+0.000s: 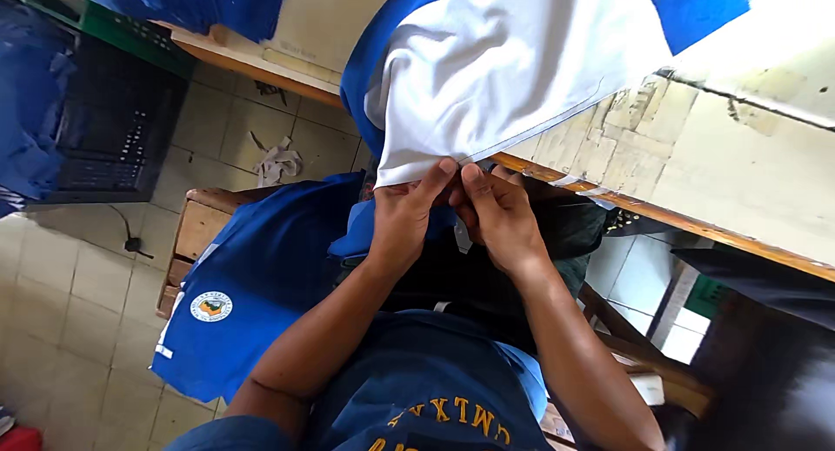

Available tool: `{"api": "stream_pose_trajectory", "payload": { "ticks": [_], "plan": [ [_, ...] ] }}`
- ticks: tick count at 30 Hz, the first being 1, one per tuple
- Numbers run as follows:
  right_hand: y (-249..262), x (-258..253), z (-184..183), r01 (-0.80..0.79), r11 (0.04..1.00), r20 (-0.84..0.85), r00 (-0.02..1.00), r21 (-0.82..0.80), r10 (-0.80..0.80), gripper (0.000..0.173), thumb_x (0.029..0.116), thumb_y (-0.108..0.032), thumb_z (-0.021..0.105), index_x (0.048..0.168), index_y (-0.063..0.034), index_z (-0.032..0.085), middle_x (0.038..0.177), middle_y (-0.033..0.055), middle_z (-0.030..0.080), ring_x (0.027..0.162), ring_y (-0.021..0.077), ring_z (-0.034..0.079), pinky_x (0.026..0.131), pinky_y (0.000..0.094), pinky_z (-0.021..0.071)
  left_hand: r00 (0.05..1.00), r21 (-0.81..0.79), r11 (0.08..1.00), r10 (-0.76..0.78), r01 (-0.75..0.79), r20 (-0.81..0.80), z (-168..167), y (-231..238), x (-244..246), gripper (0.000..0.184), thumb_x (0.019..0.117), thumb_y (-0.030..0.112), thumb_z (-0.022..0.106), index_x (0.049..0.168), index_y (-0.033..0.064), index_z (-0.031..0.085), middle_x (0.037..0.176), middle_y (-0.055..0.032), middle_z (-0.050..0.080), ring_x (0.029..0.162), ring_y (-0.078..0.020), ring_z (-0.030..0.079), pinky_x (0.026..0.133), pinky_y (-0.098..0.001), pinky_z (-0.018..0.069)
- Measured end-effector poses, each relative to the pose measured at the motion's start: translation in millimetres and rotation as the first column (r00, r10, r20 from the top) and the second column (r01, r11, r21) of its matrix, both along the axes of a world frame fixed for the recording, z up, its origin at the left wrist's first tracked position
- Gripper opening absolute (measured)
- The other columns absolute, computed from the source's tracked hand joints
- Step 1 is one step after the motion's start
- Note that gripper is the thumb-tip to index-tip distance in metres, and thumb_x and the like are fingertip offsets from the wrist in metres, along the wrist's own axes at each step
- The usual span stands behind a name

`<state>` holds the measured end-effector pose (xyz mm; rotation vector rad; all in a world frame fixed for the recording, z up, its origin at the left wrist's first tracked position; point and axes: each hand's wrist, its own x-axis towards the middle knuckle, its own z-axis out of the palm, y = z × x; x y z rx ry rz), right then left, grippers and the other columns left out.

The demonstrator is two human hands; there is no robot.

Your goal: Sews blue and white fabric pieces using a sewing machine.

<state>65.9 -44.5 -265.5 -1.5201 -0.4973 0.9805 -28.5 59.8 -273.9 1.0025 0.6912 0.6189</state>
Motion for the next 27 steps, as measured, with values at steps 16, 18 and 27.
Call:
{"api": "stream_pose_trajectory", "payload": {
  "ticks": [16,18,27],
  "plan": [
    [-17.2,3.5,21.4,0.002,0.999,0.086,0.996,-0.044,0.002,0.044,0.1114,-0.04,0.04,0.098,-0.0097,0.069,0.065,-0.0038,0.055,0.045,0.0036,0.041,0.04,0.0192,0.0365,1.0,-0.039,0.999,0.012,-0.012,-0.005,2.2,-2.0,-2.7,0.016,0.1,0.014,0.068,0.113,0.0062,0.069,0.101,-0.0078,0.076,0.089,-0.018,0.075,0.082,-0.0359,0.0645],
    [-32.8,21.2,40.8,0.004,1.0,0.353,0.936,-0.012,0.0,0.034,0.1104,-0.033,0.046,0.108,-0.0086,0.069,0.078,-0.0066,0.064,0.054,-0.0012,0.05,0.047,0.0162,0.0428,1.0,-0.066,0.998,0.014,-0.015,-0.014,3.6,-1.1,-4.7,0.016,0.1006,0.014,0.067,0.114,0.0059,0.068,0.103,-0.0083,0.075,0.091,-0.0193,0.075,0.083,-0.0377,0.0645],
    [-46.8,95.8,52.0,0.205,0.962,0.931,0.35,-0.18,0.1,0.028,0.1006,-0.009,0.054,0.124,-0.0081,0.071,0.107,0.0127,0.075,0.092,0.0272,0.073,0.078,0.0484,0.0595,0.976,-0.254,0.967,0.025,0.032,0.217,-4.6,5.9,-16.2,0.037,0.1078,0.042,0.049,0.131,0.0144,0.059,0.122,-0.0077,0.072,0.114,-0.024,0.07,0.103,-0.0451,0.0555]
  ]
}}
